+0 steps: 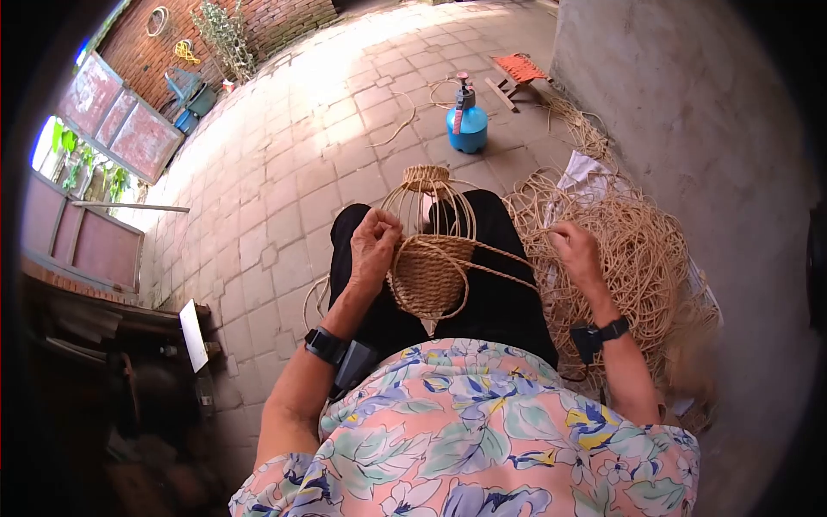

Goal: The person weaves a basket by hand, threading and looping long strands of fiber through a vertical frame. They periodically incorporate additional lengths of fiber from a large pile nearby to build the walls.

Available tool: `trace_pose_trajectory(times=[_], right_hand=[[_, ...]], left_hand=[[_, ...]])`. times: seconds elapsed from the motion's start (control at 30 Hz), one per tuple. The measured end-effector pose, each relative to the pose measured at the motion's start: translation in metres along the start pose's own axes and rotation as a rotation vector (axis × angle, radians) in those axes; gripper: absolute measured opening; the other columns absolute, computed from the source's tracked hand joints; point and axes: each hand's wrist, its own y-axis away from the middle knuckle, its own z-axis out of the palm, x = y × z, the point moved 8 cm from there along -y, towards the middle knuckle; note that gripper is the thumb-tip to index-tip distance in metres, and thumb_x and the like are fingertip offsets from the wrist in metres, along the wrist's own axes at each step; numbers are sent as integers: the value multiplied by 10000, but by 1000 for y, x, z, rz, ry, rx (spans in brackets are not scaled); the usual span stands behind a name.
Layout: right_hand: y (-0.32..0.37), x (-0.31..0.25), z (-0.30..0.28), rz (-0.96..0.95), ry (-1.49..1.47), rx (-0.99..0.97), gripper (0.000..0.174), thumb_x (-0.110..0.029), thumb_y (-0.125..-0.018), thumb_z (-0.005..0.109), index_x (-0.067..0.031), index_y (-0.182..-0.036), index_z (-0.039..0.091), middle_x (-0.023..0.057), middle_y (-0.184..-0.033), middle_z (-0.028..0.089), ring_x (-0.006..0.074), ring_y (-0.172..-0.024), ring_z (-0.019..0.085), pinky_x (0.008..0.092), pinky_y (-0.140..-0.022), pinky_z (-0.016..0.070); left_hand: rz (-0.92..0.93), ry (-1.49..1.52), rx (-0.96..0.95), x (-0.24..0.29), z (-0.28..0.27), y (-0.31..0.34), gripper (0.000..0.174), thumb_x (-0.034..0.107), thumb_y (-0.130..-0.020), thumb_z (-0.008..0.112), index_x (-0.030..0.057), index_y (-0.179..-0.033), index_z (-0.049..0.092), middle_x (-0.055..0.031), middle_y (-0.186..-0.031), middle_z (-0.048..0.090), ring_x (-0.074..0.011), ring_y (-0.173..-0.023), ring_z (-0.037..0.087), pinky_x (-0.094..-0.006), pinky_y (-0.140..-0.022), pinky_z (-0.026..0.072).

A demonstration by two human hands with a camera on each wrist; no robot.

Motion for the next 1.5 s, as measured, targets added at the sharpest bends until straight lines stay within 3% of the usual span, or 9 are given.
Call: trace_pose_trajectory(times=[0.23, 0.3, 0.47, 0.57, 0.8, 1.0, 1.17, 1.3, 1.5], right_hand=[[-13, -119, 72, -163, -286, -411, 209, -234, -888, 606, -40, -835, 663, 128, -680, 642, 260, -653, 643, 344, -601, 489], [-5, -63, 51, -1, -428, -360, 262, -241, -897, 586, -6, -812, 666, 70, -715, 654, 133, -678, 611, 302, -633, 476], [98, 251, -74, 543, 333, -135, 336, -259, -861, 582, -26, -621, 547, 82, -599, 492, 195, -533, 424, 354, -557, 366], [128, 257, -103, 624, 266, -117, 309, -225, -861, 574, -7, -646, 533, 109, -586, 460, 237, -534, 422, 380, -560, 364], [37, 101, -59, -2, 414, 127, 209, -201, -880, 581, 3, -887, 624, 96, -686, 597, 317, -642, 574, 424, -633, 473], [34, -53, 52, 585, -908, -638, 270, -266, -921, 601, -13, -1011, 623, 51, -723, 630, 106, -550, 599, 198, -455, 479], [29, -67, 124, 785, -1607, -487, 239, -244, -922, 620, -62, -1075, 597, 30, -783, 643, 113, -638, 617, 229, -554, 508], [0, -69, 128, 636, -1673, -207, 165, -198, -913, 632, -83, -1030, 611, 5, -786, 625, 93, -671, 585, 224, -587, 491], [-52, -102, 106, 121, -937, -180, 87, -136, -872, 655, -53, -898, 666, 14, -753, 603, 90, -671, 570, 257, -619, 486]], left_hand=[[-19, -2, 16, -1, -4, 1, 57, 50, -892, 581, 91, -892, 540, 19, -741, 570, -51, -683, 522, -196, -616, 419], [-22, 23, 23, -2, -6, 3, 64, 48, -889, 585, 94, -889, 540, 21, -742, 569, -51, -682, 521, -191, -619, 414], [-6, 139, 52, -7, -10, 0, 85, 32, -875, 593, 96, -878, 536, 29, -744, 566, -53, -696, 522, -193, -646, 400], [-9, 172, 14, -3, -4, -1, 79, 35, -877, 591, 95, -869, 541, 31, -743, 568, -52, -697, 517, -197, -658, 399], [137, -526, 21, 48, -6, 11, 171, 10, -841, 589, 56, -1004, 620, -67, -758, 641, -133, -623, 578, -281, -603, 478], [468, -668, -91, 89, 45, 22, 201, -5, -869, 531, 53, -1041, 617, -145, -826, 680, -209, -728, 673, -301, -651, 507], [276, -664, -198, 63, 63, 8, 240, 6, -839, 519, 72, -1041, 629, -128, -743, 666, -214, -658, 655, -326, -644, 518], [205, -622, -140, 61, 61, 6, 203, 42, -818, 556, 86, -992, 650, -137, -723, 664, -282, -667, 657, -377, -656, 505], [-92, -151, -12, 27, 27, -1, 170, 34, -846, 600, 62, -1011, 633, 5, -708, 604, -59, -655, 557, -212, -600, 439]])
